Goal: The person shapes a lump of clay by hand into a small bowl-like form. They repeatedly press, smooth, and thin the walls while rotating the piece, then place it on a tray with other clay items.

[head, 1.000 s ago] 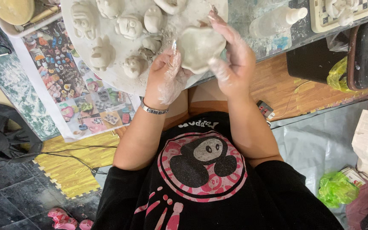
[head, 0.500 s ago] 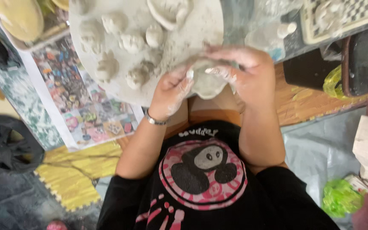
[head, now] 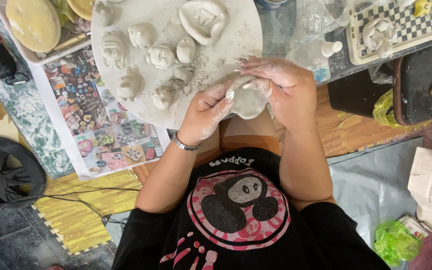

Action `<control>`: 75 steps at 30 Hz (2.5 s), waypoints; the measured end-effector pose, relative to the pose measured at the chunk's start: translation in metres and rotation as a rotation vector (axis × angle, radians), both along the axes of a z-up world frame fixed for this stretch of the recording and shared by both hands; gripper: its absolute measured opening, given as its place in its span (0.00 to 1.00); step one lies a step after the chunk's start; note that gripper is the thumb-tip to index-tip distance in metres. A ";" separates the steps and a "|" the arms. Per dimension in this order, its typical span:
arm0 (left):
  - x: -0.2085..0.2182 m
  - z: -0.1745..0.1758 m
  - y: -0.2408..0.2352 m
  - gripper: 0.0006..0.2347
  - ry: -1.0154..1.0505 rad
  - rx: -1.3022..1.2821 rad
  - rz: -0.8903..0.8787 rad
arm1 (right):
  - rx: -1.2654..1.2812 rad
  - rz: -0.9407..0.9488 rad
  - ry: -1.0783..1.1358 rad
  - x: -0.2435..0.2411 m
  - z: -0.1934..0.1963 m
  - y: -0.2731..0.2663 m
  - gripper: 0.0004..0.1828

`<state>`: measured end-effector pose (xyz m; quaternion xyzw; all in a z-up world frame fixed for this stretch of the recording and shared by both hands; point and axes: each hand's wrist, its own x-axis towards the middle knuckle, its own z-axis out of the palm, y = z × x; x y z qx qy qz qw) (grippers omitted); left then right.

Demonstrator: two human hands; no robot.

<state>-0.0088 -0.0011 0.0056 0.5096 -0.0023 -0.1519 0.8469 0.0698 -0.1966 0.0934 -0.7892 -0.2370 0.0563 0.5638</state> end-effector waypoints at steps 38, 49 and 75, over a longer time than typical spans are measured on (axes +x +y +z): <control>-0.001 0.005 -0.028 0.15 -0.041 0.286 0.472 | 0.296 -0.270 0.093 -0.041 -0.052 0.035 0.31; 0.001 -0.003 -0.025 0.17 0.077 0.103 0.427 | 0.558 -0.133 0.231 -0.040 -0.060 0.030 0.33; 0.010 0.016 -0.018 0.31 -0.099 -0.232 0.267 | 0.676 -0.278 0.156 -0.025 -0.027 0.025 0.62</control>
